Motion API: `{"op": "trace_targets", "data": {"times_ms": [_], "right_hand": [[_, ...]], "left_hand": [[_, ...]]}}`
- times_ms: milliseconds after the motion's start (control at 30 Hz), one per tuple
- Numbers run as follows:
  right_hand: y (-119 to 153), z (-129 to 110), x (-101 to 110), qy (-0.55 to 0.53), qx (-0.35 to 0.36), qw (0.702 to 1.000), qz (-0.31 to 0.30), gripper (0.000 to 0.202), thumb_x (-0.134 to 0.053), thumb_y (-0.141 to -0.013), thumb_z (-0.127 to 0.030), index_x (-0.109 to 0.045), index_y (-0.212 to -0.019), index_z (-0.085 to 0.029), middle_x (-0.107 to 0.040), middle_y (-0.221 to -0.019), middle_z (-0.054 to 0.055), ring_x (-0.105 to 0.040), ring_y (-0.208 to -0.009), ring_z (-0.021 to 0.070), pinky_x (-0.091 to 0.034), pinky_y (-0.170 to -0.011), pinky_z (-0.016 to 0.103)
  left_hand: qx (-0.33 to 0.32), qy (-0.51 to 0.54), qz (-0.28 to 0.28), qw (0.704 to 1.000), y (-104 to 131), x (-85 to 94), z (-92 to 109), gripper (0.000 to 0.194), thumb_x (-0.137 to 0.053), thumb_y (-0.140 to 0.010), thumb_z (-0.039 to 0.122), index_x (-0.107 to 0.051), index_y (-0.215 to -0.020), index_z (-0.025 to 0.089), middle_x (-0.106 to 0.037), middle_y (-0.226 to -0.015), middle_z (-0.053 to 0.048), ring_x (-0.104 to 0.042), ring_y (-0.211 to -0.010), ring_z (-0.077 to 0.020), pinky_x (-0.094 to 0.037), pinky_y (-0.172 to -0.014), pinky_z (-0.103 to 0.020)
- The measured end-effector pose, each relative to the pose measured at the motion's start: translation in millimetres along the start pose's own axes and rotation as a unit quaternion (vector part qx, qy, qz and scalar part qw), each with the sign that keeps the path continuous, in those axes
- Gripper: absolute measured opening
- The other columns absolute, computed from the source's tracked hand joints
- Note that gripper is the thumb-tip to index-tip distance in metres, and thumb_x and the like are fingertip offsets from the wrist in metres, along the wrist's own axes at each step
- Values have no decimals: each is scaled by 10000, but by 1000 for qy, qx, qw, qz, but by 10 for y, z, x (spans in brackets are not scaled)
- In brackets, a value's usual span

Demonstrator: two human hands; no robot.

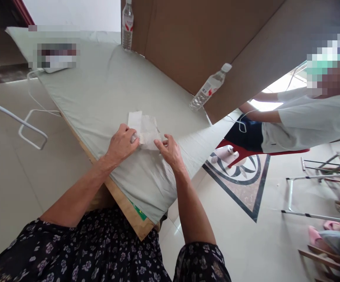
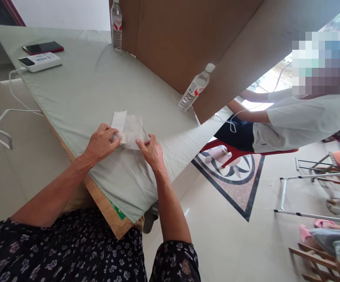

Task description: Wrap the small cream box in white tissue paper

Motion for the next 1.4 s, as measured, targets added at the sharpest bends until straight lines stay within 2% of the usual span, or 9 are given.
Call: {"op": "trace_targets", "data": {"times_ms": [100, 233, 467, 867, 1000, 1100, 1200, 1300, 1400], "right_hand": [[-101, -86, -102, -29, -17, 999, -2, 882, -661, -825, -661, -477, -1489, -111, -718, -1102, 150, -703, -1023, 318, -528, -969, 465], [-198, -201, -233, -54, 1, 998, 28, 890, -733, -765, -537, -442, -1499, -124, -707, -1003, 95, -688, -984, 298, -540, -927, 437], [-228, -290, -353, -24, 70, 995, 62, 743, -612, -756, -313, -452, -1466, -160, -652, -826, -3, -629, -781, 222, -527, -807, 373], [-254, -464, -459, -182, 40, 982, 26, 745, -681, -807, -378, -488, -1479, -121, -671, -794, -17, -625, -684, 153, -545, -652, 285], [-166, -559, -448, -207, 49, 977, -12, 712, -652, -850, -422, -503, -1476, -117, -745, -865, 32, -654, -636, 147, -555, -624, 287], [-111, -626, -417, -183, 89, 977, -56, 581, -565, -921, -406, -552, -1432, -130, -787, -977, 79, -679, -671, 148, -584, -708, 315], [-64, -705, -413, -92, 148, 980, -100, 552, -555, -898, -264, -552, -1441, -163, -782, -1165, 92, -688, -721, 136, -591, -800, 332], [-17, -805, -407, 49, 211, 972, -95, 640, -559, -853, -154, -517, -1491, -178, -757, -1271, 99, -722, -891, 181, -573, -917, 374], [-8, -858, -409, 110, 252, 957, -88, 655, -510, -858, -114, -501, -1510, -176, -750, -1293, 105, -715, -1064, 229, -554, -964, 401]], "left_hand": [[6, -30, -16, 999, 16, 29, 65, 271, -597, -910, 260, -775, -1092, 166, -622, -1139, -134, -654, -965, -241, -564, -840, -343], [-6, -57, -27, 998, -2, 74, 121, 247, -618, -912, 272, -785, -1076, 193, -621, -1147, -133, -643, -1051, -266, -563, -857, -345], [2, -68, -77, 995, -53, 65, 138, 315, -585, -929, 277, -785, -1157, 193, -684, -1080, -132, -674, -1047, -293, -545, -852, -363], [-2, -28, -103, 994, -132, -3, 96, 290, -610, -895, 279, -783, -1104, 174, -705, -1006, -131, -687, -936, -286, -502, -774, -347], [-6, 16, -117, 993, -135, -3, 80, 262, -568, -908, 291, -781, -979, 156, -677, -921, -117, -650, -840, -253, -475, -741, -340], [-28, 71, -116, 990, -135, -12, 29, 252, -560, -864, 268, -777, -933, 161, -647, -855, -77, -604, -795, -215, -458, -744, -329], [-17, 157, -107, 982, -131, -43, -79, 315, -576, -782, 253, -768, -1011, 156, -634, -805, -27, -575, -764, -184, -458, -752, -314], [37, 257, -81, 962, -118, -74, -177, 476, -602, -779, 306, -702, -1214, 139, -623, -760, 16, -563, -712, -160, -469, -732, -294], [64, 276, -48, 958, -95, -83, -178, 514, -646, -806, 356, -665, -1268, 130, -581, -702, 41, -542, -668, -147, -465, -722, -286]]}}
Point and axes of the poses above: each hand's wrist, its own y-axis away from the middle knuckle, its own x-axis out of the back of the hand, z = x × y, the point moved 6 cm from there along -y, towards the middle knuckle
